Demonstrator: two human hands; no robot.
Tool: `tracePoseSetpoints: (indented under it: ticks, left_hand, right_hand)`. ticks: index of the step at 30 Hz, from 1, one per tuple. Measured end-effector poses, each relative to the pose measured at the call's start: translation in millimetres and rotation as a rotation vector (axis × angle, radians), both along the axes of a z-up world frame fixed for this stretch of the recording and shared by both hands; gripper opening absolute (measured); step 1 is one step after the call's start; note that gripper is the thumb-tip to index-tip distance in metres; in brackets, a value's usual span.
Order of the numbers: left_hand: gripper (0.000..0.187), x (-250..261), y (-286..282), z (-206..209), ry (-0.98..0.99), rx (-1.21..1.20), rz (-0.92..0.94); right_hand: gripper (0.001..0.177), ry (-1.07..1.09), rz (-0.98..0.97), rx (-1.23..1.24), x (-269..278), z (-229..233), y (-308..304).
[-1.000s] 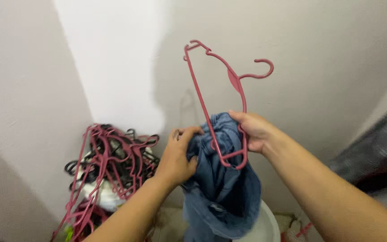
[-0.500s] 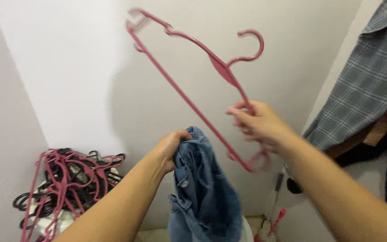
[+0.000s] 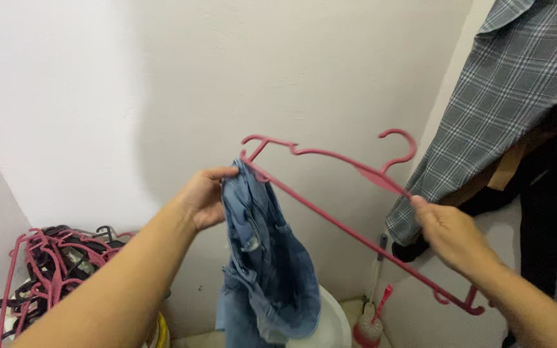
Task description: The person takes pants from a laundry basket, places each pair on a hanger, and hangs them on a wall-mounted rack. The person handles light blue jeans, dark gray pants, and olive green pants in sequence.
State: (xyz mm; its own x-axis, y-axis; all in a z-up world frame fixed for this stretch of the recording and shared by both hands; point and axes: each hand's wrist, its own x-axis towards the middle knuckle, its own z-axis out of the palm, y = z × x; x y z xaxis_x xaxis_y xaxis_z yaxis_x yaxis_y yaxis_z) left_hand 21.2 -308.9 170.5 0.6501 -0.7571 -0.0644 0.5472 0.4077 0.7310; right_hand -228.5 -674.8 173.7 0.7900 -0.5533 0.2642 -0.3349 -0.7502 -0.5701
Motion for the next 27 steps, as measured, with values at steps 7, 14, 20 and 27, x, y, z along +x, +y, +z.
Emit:
tracePoseSetpoints:
  ticks: [7, 14, 20, 27]
  left_hand:
    - [0.034, -4, 16, 45, -0.132, 0.049, -0.026]
    - [0.032, -5, 20, 55, -0.158, 0.256, 0.007]
    - [0.011, 8, 26, 42, -0.238, 0.202, -0.042]
    - [0.01, 3, 41, 43, -0.286, 0.372, 0.038]
  right_hand:
    - [0.069, -0.036, 0.048, -0.128, 9, 20, -25]
    - [0.072, 0.081, 0.149, -0.192, 39, 77, -52]
    - [0.067, 0.104, 0.168, -0.152, 44, 109, -42]
    - [0.07, 0.105, 0.205, -0.257, 56, 109, -26]
